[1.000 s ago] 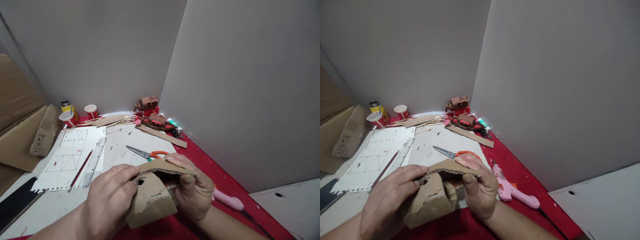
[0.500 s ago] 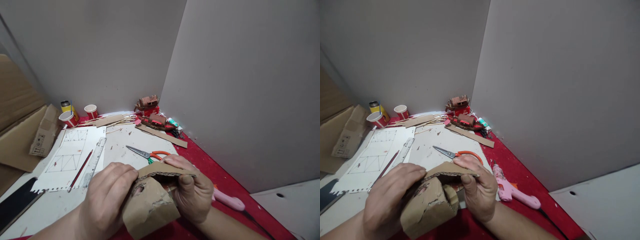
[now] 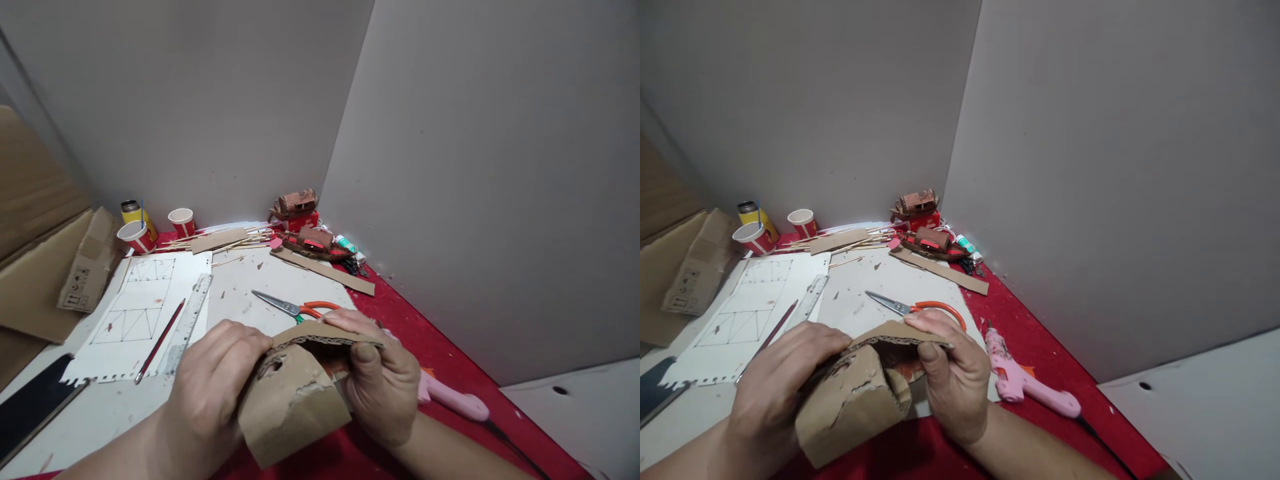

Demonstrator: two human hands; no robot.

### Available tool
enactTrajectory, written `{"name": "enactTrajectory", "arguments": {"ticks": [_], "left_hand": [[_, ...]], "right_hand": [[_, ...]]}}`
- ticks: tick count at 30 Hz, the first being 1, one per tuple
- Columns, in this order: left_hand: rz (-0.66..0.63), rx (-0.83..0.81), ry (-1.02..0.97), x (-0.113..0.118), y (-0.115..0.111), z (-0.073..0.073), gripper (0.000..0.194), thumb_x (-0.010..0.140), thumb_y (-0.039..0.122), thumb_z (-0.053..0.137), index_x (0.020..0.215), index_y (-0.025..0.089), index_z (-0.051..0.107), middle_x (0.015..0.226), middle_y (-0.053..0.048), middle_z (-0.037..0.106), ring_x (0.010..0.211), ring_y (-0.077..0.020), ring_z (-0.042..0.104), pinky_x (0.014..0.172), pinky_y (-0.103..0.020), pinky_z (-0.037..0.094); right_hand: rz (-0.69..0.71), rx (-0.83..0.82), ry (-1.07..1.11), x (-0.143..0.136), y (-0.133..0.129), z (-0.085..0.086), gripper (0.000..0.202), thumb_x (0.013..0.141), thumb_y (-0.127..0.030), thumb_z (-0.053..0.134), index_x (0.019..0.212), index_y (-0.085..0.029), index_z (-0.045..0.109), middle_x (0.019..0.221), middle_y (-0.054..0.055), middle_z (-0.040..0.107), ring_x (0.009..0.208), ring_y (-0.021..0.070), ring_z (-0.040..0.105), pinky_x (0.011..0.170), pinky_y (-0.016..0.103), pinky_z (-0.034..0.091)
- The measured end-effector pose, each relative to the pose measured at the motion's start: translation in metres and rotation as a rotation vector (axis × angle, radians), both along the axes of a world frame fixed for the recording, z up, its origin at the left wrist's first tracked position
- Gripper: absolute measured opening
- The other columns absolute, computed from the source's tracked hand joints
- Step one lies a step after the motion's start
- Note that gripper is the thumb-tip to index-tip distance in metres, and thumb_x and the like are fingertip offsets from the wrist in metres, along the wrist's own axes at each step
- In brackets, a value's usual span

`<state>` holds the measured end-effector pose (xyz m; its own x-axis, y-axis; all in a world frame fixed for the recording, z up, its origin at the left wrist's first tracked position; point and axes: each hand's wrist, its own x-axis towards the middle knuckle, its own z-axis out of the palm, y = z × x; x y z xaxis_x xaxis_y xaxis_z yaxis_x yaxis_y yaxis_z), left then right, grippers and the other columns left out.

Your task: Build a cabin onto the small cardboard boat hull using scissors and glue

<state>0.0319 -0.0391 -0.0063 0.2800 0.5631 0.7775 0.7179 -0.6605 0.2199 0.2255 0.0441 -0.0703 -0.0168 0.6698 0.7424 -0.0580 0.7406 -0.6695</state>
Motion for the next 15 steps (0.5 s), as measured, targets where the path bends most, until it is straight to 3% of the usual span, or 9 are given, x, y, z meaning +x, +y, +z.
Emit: {"name": "enactTrajectory", "arguments": {"ticks": [5, 9, 13, 15], "left_hand": [[0.078, -0.003, -0.026, 0.001, 0.002, 0.001, 0.016, 0.090, 0.018, 0.065, 0.104, 0.014, 0.059, 0.080, -0.009, 0.073, 0.068, -0.0182, 0.068, 0.058, -0.028, 0.055], [0.030, -0.013, -0.009, 0.000, 0.003, -0.001, 0.015, 0.088, 0.012, 0.062, 0.103, 0.014, 0.061, 0.081, -0.009, 0.072, 0.070, -0.0191, 0.067, 0.061, -0.029, 0.055], [0.039, -0.025, -0.045, -0.002, 0.005, 0.000, 0.012, 0.083, 0.011, 0.065, 0.094, 0.015, 0.063, 0.074, -0.007, 0.071, 0.065, -0.0177, 0.066, 0.058, -0.027, 0.053], [0.075, -0.117, -0.123, -0.004, 0.008, 0.002, 0.007, 0.080, 0.012, 0.065, 0.085, 0.017, 0.064, 0.069, -0.003, 0.070, 0.060, -0.0157, 0.065, 0.055, -0.025, 0.050]], "right_hand": [[-0.049, 0.013, 0.018, -0.001, 0.000, 0.004, 0.024, 0.098, -0.045, 0.062, 0.106, -0.030, 0.079, 0.095, 0.004, 0.081, 0.091, 0.0246, 0.075, 0.082, 0.041, 0.060], [-0.058, 0.011, 0.002, -0.001, -0.001, 0.007, 0.023, 0.098, -0.044, 0.063, 0.103, -0.030, 0.080, 0.093, 0.004, 0.081, 0.090, 0.0236, 0.076, 0.081, 0.039, 0.061], [-0.008, -0.082, -0.049, -0.002, -0.001, 0.009, 0.020, 0.096, -0.040, 0.066, 0.103, -0.028, 0.080, 0.096, 0.004, 0.081, 0.089, 0.0220, 0.076, 0.078, 0.033, 0.062], [0.044, -0.156, -0.081, -0.003, -0.001, 0.011, 0.022, 0.095, -0.039, 0.067, 0.107, -0.026, 0.078, 0.101, 0.005, 0.081, 0.090, 0.0218, 0.076, 0.078, 0.031, 0.062]]}}
